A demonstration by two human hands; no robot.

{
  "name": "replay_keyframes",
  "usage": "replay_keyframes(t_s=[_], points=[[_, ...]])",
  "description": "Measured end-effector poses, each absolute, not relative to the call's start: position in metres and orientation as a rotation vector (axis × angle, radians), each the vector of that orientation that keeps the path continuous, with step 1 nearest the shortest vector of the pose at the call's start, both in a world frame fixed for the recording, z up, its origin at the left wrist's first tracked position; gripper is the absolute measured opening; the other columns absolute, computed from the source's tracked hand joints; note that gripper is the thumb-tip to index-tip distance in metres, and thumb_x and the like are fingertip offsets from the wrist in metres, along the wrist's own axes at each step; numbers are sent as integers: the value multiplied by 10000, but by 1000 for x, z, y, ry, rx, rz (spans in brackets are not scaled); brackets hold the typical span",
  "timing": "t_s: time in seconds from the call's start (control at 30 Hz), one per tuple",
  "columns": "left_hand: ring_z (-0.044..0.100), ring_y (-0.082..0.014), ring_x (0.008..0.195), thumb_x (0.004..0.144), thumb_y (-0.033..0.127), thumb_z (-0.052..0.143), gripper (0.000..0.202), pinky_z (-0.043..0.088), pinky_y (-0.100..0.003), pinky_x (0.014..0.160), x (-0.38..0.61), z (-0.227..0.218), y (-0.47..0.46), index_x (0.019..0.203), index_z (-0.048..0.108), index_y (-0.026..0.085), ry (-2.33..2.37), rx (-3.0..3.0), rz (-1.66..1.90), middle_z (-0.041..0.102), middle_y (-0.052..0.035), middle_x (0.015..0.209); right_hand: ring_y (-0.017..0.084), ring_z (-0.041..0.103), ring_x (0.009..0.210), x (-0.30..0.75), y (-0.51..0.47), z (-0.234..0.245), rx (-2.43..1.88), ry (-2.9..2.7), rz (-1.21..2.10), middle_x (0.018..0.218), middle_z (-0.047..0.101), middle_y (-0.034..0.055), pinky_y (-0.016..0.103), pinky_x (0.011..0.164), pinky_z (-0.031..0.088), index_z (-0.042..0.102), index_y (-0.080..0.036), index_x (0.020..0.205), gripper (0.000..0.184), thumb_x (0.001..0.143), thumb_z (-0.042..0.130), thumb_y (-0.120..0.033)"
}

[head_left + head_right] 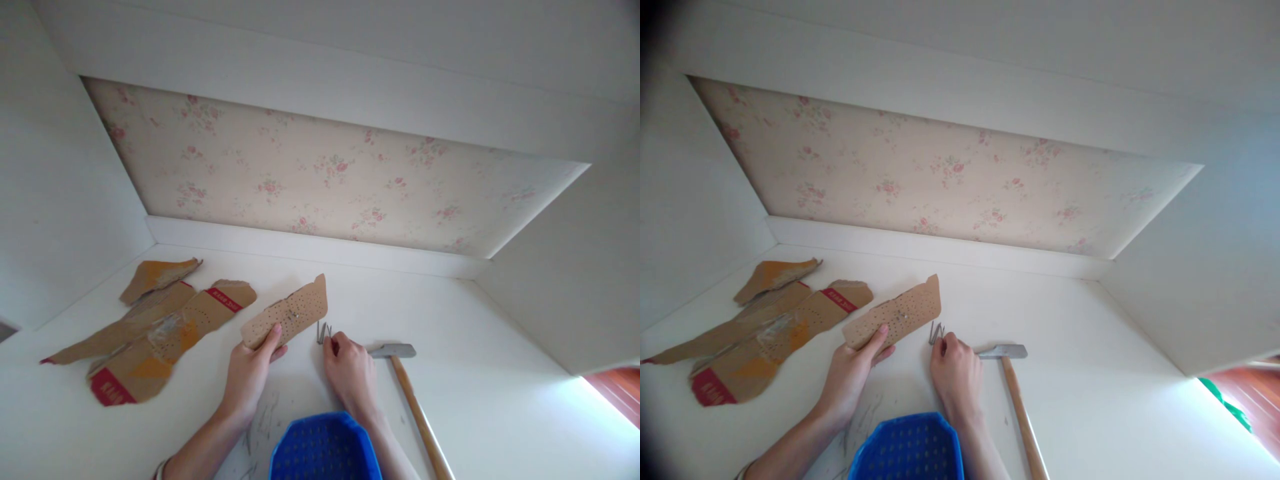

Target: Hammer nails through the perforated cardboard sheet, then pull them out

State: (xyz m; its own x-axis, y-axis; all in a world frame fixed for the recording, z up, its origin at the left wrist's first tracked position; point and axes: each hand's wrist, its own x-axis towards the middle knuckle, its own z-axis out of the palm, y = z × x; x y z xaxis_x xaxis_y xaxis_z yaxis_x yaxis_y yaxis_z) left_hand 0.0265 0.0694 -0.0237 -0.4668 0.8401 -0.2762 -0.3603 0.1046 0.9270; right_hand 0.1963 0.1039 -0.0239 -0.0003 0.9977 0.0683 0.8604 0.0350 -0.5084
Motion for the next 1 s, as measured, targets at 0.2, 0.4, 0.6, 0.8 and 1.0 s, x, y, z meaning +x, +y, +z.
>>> replay_keyframes(t_s=[0.2,0.4,0.6,0.8,1.0], points=[[747,-221,960,874,216,721,181,647,-324,801,25,-24,69,1034,744,134,1401,539,1548,749,-105,1140,306,713,666,194,103,-23,-1918,-1949,408,734,778,116,318,534,247,653,-245,742,343,954,453,-425],[750,-221,944,874,232,721,176,646,-320,790,25,-25,69,1017,749,134,1422,570,1495,753,-98,1132,302,717,689,195,103,-23,-1852,-1932,456,769,781,93,312,541,275,671,-245,839,294,955,468,-424],[742,-225,974,879,261,704,204,642,-320,792,25,-25,69,1046,739,149,1417,594,1483,751,-85,1143,253,671,673,197,103,-25,-1704,-1829,572,721,744,66,309,577,326,659,-235,820,345,975,439,-450],[748,-258,947,824,359,731,253,638,-328,754,26,-17,65,997,760,176,1418,856,1363,777,-74,1063,152,523,566,200,100,-25,-1422,-1767,774,604,564,-22,259,545,349,565,-225,735,443,978,395,-554],[739,-257,958,836,411,685,288,596,-335,837,27,-17,63,1009,779,201,1388,1198,1200,792,-51,1003,136,473,529,196,99,-23,-1285,-1854,928,557,510,-37,271,537,296,582,-215,668,382,923,548,-498]])
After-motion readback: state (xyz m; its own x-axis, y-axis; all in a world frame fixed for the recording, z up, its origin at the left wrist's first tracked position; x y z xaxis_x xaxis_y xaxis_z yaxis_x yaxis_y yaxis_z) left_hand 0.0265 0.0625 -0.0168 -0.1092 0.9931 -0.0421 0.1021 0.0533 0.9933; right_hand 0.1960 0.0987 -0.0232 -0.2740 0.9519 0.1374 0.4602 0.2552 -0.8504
